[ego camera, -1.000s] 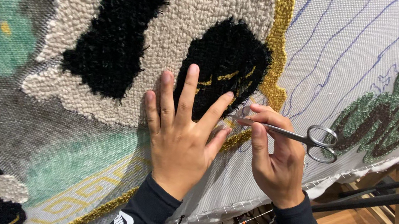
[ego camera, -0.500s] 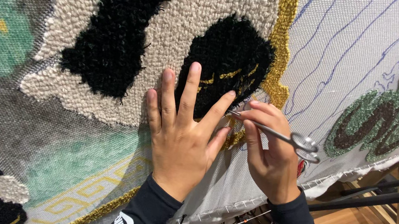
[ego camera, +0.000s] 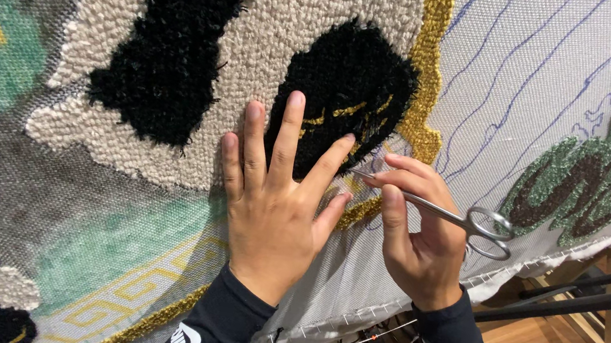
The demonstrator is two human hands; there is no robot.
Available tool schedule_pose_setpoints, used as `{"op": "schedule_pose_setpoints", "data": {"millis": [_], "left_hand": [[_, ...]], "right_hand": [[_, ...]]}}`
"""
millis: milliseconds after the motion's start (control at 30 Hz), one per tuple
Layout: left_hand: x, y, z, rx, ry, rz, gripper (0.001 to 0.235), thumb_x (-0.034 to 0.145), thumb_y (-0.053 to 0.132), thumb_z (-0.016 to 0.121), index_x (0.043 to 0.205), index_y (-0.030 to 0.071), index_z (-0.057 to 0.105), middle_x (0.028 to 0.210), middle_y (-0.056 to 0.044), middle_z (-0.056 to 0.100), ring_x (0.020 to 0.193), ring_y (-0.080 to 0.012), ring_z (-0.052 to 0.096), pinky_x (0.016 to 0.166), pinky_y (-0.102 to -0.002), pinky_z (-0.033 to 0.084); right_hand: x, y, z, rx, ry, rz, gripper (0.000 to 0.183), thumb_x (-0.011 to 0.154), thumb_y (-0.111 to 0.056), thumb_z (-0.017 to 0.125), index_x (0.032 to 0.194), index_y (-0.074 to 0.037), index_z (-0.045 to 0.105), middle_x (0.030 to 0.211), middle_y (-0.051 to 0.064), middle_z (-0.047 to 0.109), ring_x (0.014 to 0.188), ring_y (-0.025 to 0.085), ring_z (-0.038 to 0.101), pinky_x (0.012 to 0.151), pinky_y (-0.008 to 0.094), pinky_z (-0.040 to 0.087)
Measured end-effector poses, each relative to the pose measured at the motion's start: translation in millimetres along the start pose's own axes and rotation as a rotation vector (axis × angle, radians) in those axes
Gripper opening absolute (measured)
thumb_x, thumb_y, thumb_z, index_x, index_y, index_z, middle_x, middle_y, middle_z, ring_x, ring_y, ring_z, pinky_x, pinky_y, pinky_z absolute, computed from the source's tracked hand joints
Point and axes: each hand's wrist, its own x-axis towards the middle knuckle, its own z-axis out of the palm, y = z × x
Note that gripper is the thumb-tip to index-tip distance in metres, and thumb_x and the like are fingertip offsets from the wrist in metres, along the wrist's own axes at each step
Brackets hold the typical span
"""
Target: The person uses a handheld tufting gun to apply black yarn to a large canvas featuring a skull design. They then use scissors to trim the excess yarn loops on the canvas surface.
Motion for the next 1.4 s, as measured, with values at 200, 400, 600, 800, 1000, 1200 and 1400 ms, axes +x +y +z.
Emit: {"op": "schedule_pose_setpoints", "data": {"millis": [200, 400, 600, 800, 1000, 1200, 1400], "left_hand": [[-0.9, -0.3, -1.1, -0.010, -0.002, 0.002, 0.057, 0.092, 0.047, 0.077, 0.146, 0.037, 0.062, 0.171, -0.010, 0.021, 0.158, -0.0419, 0.007, 0.128, -0.057, 0.004], [-0.3, -0.4, -4.0, -0.027, -0.030, 0.000, 0.060, 0.088, 0.045, 0.078, 0.145, 0.037, 0.061, 0.170, -0.010, 0.021, 0.158, -0.0421, 0.006, 0.128, -0.058, 0.005], [0.8, -0.9, -3.3, -0.043, -0.017, 0.000, 0.057, 0.091, 0.047, 0.077, 0.145, 0.036, 0.061, 0.170, -0.011, 0.021, 0.158, -0.0421, 0.006, 0.128, -0.058, 0.004], [0.9, -0.2, -3.4, -0.051, -0.013, -0.002, 0.058, 0.090, 0.046, 0.078, 0.145, 0.037, 0.061, 0.170, -0.011, 0.021, 0.158, -0.0421, 0.007, 0.128, -0.059, 0.005], [0.1, -1.1, -5.3, -0.041, -0.026, 0.000, 0.061, 0.088, 0.044, 0.079, 0.146, 0.036, 0.061, 0.170, -0.011, 0.021, 0.158, -0.0421, 0.007, 0.128, -0.059, 0.006], [1.1, -0.4, -3.3, -0.056, -0.013, 0.001, 0.059, 0.089, 0.047, 0.078, 0.145, 0.036, 0.061, 0.170, -0.011, 0.021, 0.157, -0.0427, 0.006, 0.127, -0.059, 0.005], [0.4, 0.0, -4.1, -0.048, -0.023, -0.004, 0.058, 0.090, 0.046, 0.078, 0.145, 0.037, 0.062, 0.170, -0.011, 0.021, 0.158, -0.0423, 0.006, 0.128, -0.058, 0.003]], "right_hand": [[3.4, -1.1, 6.7, -0.070, -0.020, -0.029, 0.010, 0.102, -0.005, 0.064, 0.109, -0.001, 0.070, 0.113, 0.011, 0.072, 0.126, 0.028, 0.065, 0.106, 0.039, 0.052], [3.4, -2.3, 11.8, -0.192, -0.048, -0.066, 0.012, 0.100, -0.005, 0.069, 0.112, -0.003, 0.072, 0.112, 0.008, 0.074, 0.125, 0.029, 0.064, 0.106, 0.041, 0.051], [-1.8, 3.6, 7.8, 0.054, 0.054, -0.034, 0.010, 0.107, -0.002, 0.061, 0.113, -0.001, 0.069, 0.113, 0.009, 0.073, 0.127, 0.026, 0.068, 0.103, 0.034, 0.055], [-1.5, 1.3, 8.3, 0.044, 0.022, 0.009, 0.010, 0.102, -0.002, 0.064, 0.110, 0.000, 0.070, 0.118, 0.014, 0.070, 0.122, 0.028, 0.067, 0.097, 0.034, 0.057], [2.7, -1.8, 12.7, -0.177, -0.017, -0.099, 0.012, 0.098, -0.002, 0.069, 0.110, 0.000, 0.072, 0.113, 0.012, 0.072, 0.123, 0.030, 0.064, 0.104, 0.042, 0.051], [-4.5, 2.6, 10.6, 0.009, 0.072, -0.048, 0.010, 0.105, 0.000, 0.063, 0.111, -0.002, 0.070, 0.115, 0.008, 0.072, 0.121, 0.027, 0.068, 0.105, 0.038, 0.054], [-4.8, 1.8, 11.2, -0.049, 0.053, -0.081, 0.009, 0.103, 0.001, 0.064, 0.109, 0.000, 0.071, 0.116, 0.011, 0.071, 0.124, 0.029, 0.067, 0.103, 0.038, 0.053]]}}
